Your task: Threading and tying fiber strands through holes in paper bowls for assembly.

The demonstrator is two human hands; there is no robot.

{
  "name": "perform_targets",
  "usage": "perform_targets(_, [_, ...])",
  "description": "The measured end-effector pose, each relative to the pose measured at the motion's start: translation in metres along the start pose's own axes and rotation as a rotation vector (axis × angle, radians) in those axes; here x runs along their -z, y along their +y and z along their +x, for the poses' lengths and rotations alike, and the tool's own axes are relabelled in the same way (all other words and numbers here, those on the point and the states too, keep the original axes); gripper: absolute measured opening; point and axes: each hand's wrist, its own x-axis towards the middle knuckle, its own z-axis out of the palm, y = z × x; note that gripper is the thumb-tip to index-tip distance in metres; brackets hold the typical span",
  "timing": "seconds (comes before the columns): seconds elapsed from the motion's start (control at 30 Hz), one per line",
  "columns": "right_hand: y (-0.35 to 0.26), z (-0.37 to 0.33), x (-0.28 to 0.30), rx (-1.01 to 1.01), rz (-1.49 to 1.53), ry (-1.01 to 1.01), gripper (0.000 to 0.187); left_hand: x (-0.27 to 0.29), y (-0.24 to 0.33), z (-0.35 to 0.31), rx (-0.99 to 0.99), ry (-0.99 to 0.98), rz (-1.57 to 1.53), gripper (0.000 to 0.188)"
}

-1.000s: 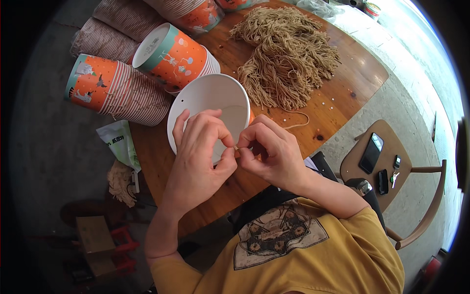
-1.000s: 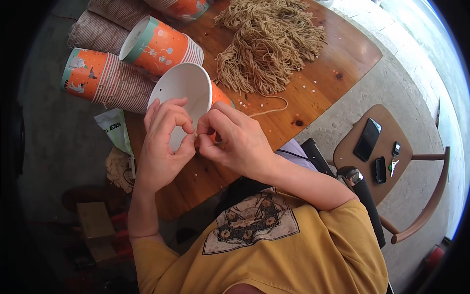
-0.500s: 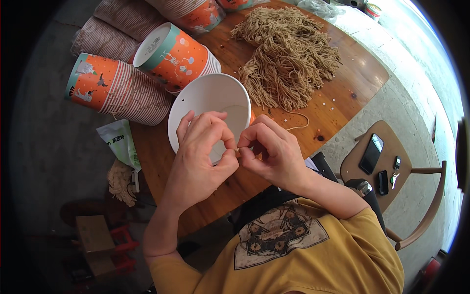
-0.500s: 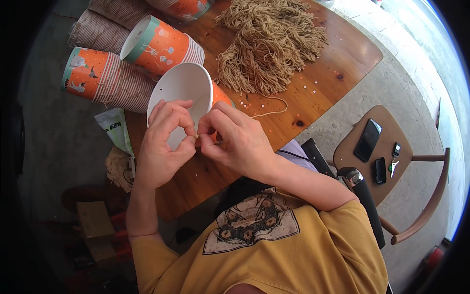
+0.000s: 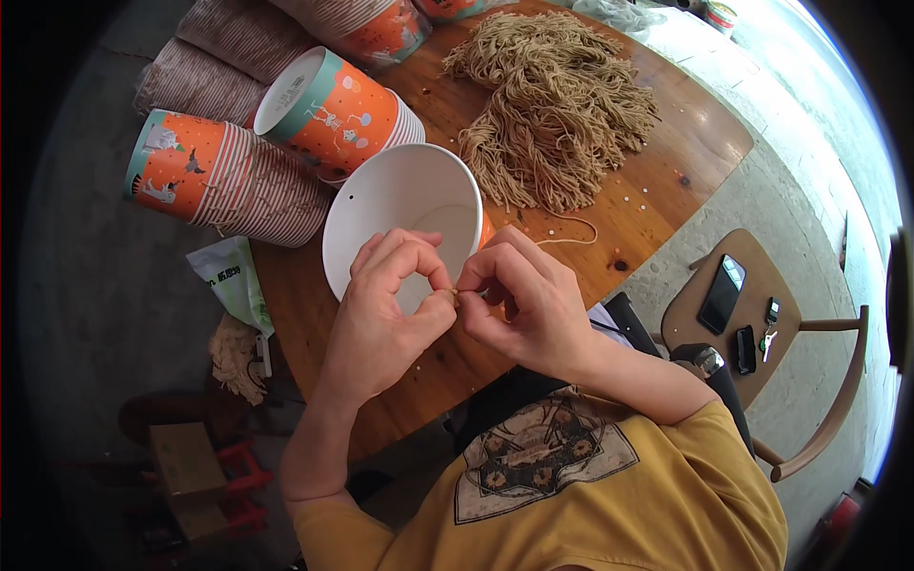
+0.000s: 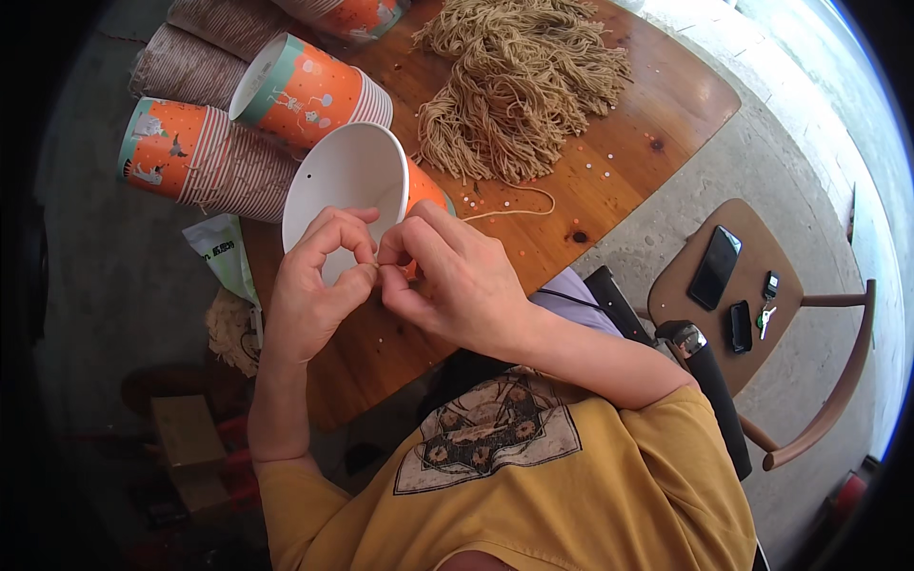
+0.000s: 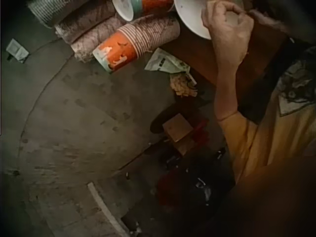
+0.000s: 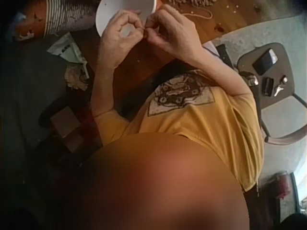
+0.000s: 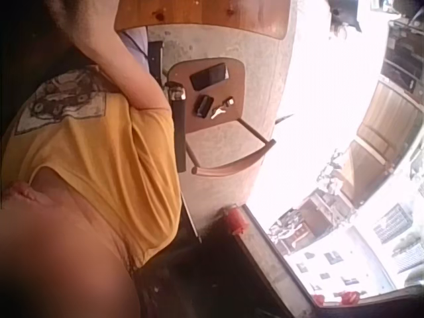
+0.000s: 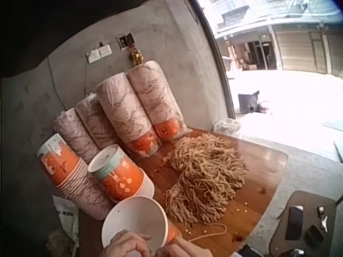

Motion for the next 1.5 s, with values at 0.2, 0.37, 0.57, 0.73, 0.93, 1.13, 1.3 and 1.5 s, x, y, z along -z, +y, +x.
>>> perform_targets(0.2, [0.003,0.001,-0.002,0.012,-0.009,0.025,0.014,-0.002,-0.003,-0.001,-0.004,-0.002,-0.006,0.01])
perform_targets(0.37, [0.001,0.001,0.0,-0.065,0.078,-0.016,0.013,-0.002,-0.004,-0.002,-0.01,0.002,-0.005,0.01])
perform_targets(0.57, [-0.001,-0.001,0.0,-0.01,0.027,0.002,0.016,-0.003,-0.005,0.0,-0.011,0.005,-0.057,0.01])
perform_targets(0.73, [0.001,0.001,-0.001,-0.009,0.017,0.015,0.016,-0.003,-0.004,0.0,-0.017,0.007,-0.06,0.011])
perform_targets(0.93, [0.002,0.003,-0.002,-0.032,0.039,0.02,0.014,-0.003,-0.003,0.0,-0.024,-0.009,-0.013,0.013])
perform_targets(1.13, [0.003,0.004,-0.001,-0.03,0.04,0.028,0.014,-0.004,0.002,-0.003,-0.083,0.074,0.07,0.019])
perform_targets(1.3, [0.002,0.003,-0.003,-0.012,0.007,0.046,0.014,-0.005,0.006,-0.004,-0.276,0.094,0.525,0.023])
perform_targets(1.5, [0.008,0.002,-0.006,0.068,-0.049,0.08,0.015,-0.004,0.008,-0.002,-0.274,0.088,0.539,0.021])
